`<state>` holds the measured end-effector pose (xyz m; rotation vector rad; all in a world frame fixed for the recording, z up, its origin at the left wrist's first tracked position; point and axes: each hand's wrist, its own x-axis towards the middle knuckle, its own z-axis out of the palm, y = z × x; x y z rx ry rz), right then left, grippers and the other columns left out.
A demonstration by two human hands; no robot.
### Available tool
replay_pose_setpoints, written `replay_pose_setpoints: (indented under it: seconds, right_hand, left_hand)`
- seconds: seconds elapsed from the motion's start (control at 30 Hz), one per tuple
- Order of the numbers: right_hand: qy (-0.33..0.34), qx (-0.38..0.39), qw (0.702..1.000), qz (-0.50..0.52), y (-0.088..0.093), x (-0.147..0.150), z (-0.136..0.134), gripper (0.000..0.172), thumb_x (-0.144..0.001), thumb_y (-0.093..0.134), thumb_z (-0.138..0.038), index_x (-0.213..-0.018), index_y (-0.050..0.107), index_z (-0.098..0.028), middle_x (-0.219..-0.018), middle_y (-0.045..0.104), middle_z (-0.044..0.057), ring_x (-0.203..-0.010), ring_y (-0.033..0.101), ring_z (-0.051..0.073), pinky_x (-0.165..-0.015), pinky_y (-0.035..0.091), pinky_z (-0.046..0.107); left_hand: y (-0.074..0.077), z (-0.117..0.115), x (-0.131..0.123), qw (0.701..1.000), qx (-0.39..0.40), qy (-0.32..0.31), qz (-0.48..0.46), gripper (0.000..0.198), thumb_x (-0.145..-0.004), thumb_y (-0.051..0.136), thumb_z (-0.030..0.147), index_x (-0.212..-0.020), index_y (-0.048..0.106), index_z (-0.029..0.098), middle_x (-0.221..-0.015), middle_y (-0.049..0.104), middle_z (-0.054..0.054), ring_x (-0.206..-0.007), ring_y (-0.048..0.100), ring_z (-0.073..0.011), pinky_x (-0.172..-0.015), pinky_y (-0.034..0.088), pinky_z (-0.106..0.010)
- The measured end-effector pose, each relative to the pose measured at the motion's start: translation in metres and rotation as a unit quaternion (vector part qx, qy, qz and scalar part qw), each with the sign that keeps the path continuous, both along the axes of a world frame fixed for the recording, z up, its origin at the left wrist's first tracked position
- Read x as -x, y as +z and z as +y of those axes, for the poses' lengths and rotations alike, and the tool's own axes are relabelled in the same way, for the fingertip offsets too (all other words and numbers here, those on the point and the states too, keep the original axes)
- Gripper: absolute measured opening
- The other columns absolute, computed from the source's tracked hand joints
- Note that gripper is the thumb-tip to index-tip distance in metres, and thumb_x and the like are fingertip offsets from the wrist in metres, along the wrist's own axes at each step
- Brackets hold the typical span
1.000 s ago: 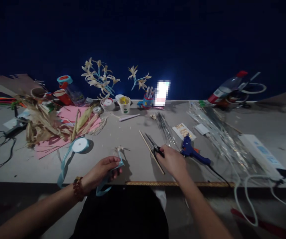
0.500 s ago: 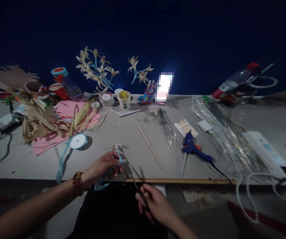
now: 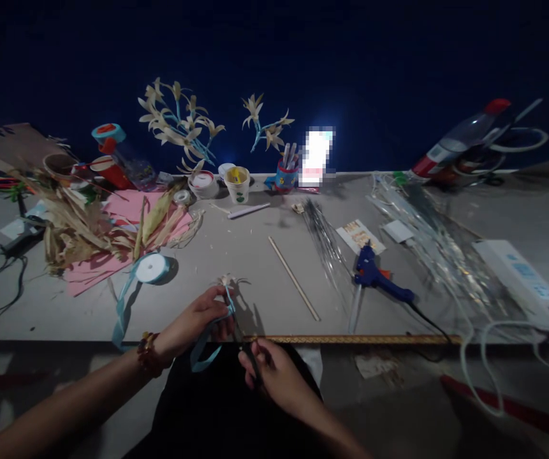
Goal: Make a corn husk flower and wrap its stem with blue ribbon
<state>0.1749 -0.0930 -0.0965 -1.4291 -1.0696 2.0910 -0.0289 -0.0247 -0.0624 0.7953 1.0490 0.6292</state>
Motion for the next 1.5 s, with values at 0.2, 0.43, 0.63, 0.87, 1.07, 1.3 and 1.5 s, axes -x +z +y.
replay_pose_setpoints:
  seconds: [0.2,0.43,0.63,0.87,1.07,1.3,1.5]
  right_hand:
    - [0.011,-0.006,1.000,0.001,0.008,0.003,0.008,0.060,-0.073,0.059,-0.080,-0.083,0.046,-0.022,-0.056,0.055,-0.008,-0.034,0.034,0.005,-0.034,0.021,0.019]
    - [0.031,-0.002,1.000,0.000,0.011,0.004,0.013,0.058,-0.076,0.057,-0.078,-0.082,0.047,-0.021,-0.055,0.055,-0.008,-0.031,0.033,0.004,-0.031,0.019,0.019]
    - [0.027,0.000,1.000,0.003,0.012,0.007,0.016,0.057,-0.078,0.055,-0.078,-0.081,0.048,-0.021,-0.054,0.055,-0.008,-0.031,0.033,0.004,-0.031,0.019,0.019]
    - [0.037,-0.001,0.999,-0.027,0.017,0.009,0.020,0.059,-0.075,0.057,-0.079,-0.079,0.043,-0.022,-0.050,0.052,-0.010,-0.029,0.027,0.003,-0.029,0.016,0.018]
    - [0.052,0.009,0.998,-0.023,0.019,0.008,0.024,0.060,-0.075,0.055,-0.080,-0.078,0.045,-0.021,-0.050,0.053,-0.009,-0.029,0.028,0.003,-0.030,0.017,0.018]
    - [0.003,0.008,1.000,-0.018,0.019,0.013,0.024,0.065,-0.066,0.061,-0.084,-0.072,0.044,-0.022,-0.049,0.046,-0.008,-0.039,0.035,0.005,-0.035,0.016,0.019]
    - [-0.011,-0.018,1.000,0.004,0.015,0.014,0.022,0.064,-0.065,0.065,-0.082,-0.070,0.042,-0.022,-0.061,0.045,-0.007,-0.042,0.039,0.005,-0.038,0.020,0.020]
  left_hand:
    - [-0.007,-0.002,-0.003,1.000,-0.021,0.008,-0.001,0.047,-0.085,0.062,0.035,-0.125,0.041,0.020,-0.065,0.070,0.000,-0.046,0.062,-0.0141,-0.045,0.043,-0.023]
    - [-0.010,-0.002,-0.002,1.000,-0.030,0.003,-0.001,0.039,-0.086,0.060,0.031,-0.119,0.043,0.021,-0.065,0.069,0.001,-0.046,0.062,-0.0141,-0.046,0.045,-0.024]
    - [-0.011,0.000,-0.001,1.000,-0.030,0.000,-0.002,0.040,-0.086,0.060,0.033,-0.120,0.043,0.020,-0.066,0.070,0.000,-0.046,0.063,-0.0147,-0.046,0.047,-0.025]
    - [-0.008,0.000,-0.002,0.999,-0.036,0.003,0.013,0.040,-0.086,0.058,0.032,-0.120,0.042,0.020,-0.066,0.069,0.001,-0.046,0.063,-0.0140,-0.046,0.048,-0.024]
    - [-0.010,0.000,-0.001,0.999,-0.043,-0.004,0.000,0.042,-0.086,0.059,0.033,-0.121,0.041,0.019,-0.064,0.069,0.002,-0.045,0.062,-0.0142,-0.046,0.047,-0.024]
    - [-0.008,-0.001,-0.001,0.999,-0.041,0.010,-0.002,0.044,-0.086,0.060,0.037,-0.122,0.042,0.019,-0.066,0.069,0.001,-0.047,0.063,-0.0143,-0.047,0.048,-0.024]
    - [-0.010,-0.001,0.000,0.999,-0.048,0.010,-0.006,0.043,-0.087,0.060,0.035,-0.122,0.042,0.019,-0.065,0.069,0.002,-0.046,0.062,-0.0129,-0.046,0.046,-0.023]
